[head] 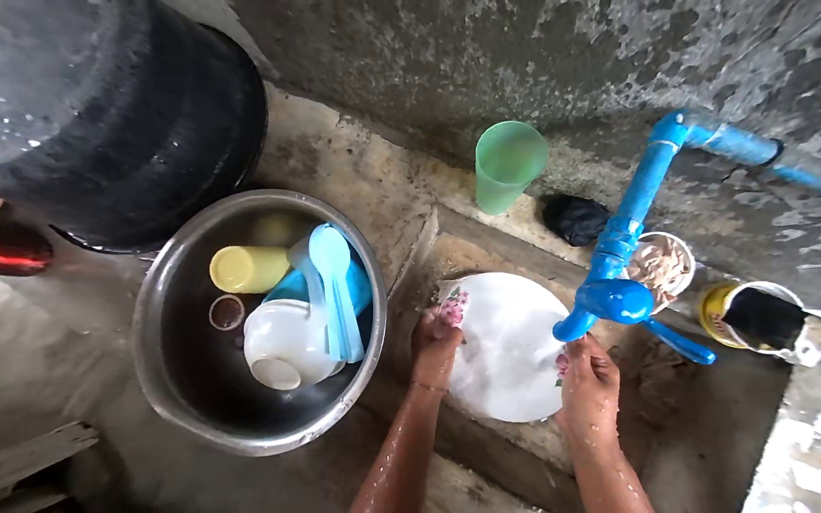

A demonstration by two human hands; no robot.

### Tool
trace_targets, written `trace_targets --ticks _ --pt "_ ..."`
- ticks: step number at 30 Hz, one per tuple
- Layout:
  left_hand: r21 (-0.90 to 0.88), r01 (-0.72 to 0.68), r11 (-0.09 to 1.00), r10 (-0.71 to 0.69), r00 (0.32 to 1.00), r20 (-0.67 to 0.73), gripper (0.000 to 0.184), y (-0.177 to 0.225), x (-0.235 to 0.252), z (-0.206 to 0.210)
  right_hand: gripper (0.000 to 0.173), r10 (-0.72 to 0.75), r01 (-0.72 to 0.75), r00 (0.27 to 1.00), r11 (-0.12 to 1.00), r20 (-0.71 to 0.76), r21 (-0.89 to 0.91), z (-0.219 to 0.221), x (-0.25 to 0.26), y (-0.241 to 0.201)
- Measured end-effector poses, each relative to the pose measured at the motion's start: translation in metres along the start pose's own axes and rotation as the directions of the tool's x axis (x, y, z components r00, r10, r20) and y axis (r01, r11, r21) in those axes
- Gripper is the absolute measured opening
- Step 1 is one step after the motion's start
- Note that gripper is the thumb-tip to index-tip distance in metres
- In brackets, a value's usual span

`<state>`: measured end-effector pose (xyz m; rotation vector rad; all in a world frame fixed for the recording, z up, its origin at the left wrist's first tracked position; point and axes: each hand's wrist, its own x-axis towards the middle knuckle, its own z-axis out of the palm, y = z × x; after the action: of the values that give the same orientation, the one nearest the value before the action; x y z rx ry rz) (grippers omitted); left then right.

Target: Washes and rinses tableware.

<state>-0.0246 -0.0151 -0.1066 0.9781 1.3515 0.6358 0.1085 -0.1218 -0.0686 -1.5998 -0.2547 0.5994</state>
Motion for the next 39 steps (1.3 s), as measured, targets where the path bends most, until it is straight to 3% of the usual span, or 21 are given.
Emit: trace_targets --ticks 3,9,14,19,24,28,34,39 --pt "-0.059 0.027 0.998 -0.017 0.986 0.167 0.070 -0.002 0.000 -0.009 0.032 0.022 -0.022 1.000 1.000 -0.007 -0.013 -0.002 0.002 -0.002" --pt "-0.133 0.039 0.990 -0.025 0.993 0.111 0.051 -0.006 -0.001 -0.007 0.031 0.023 -0.023 1.000 1.000 0.001 -0.018 0.000 0.001 -0.003" --pt "-0.064 0.055 0.996 -0.035 0.957 0.289 0.073 0.001 -0.001 -0.020 0.033 0.099 -0.099 0.994 0.995 -0.054 -0.001 -0.003 0.004 -0.007" --pt "-0.066 0.076 0.995 -0.070 0.994 0.081 0.048 0.001 -0.002 -0.005 0.033 0.033 -0.033 0.999 0.999 0.001 0.025 -0.002 0.001 0.001" --pt "0.007 0.111 0.994 -0.112 0.992 0.056 0.052 0.001 -0.002 -0.005 0.031 0.056 -0.056 0.998 0.998 -0.009 -0.019 -0.001 0.000 -0.001" --pt "0.000 0.118 0.993 -0.118 0.988 0.099 0.063 0.002 -0.004 -0.006 0.031 0.072 -0.072 0.997 0.997 -0.024 -0.036 -0.002 0.000 -0.005" --pt "-0.049 0.139 0.989 -0.134 0.987 0.093 0.055 0.006 -0.005 -0.005 0.032 0.027 -0.027 1.000 0.999 0.009 -0.033 -0.001 0.000 -0.005" --pt "-0.135 0.125 0.983 -0.081 0.952 0.295 0.079 0.006 -0.009 -0.020 0.032 0.133 -0.133 0.989 0.991 -0.060 0.006 -0.004 0.007 -0.007"
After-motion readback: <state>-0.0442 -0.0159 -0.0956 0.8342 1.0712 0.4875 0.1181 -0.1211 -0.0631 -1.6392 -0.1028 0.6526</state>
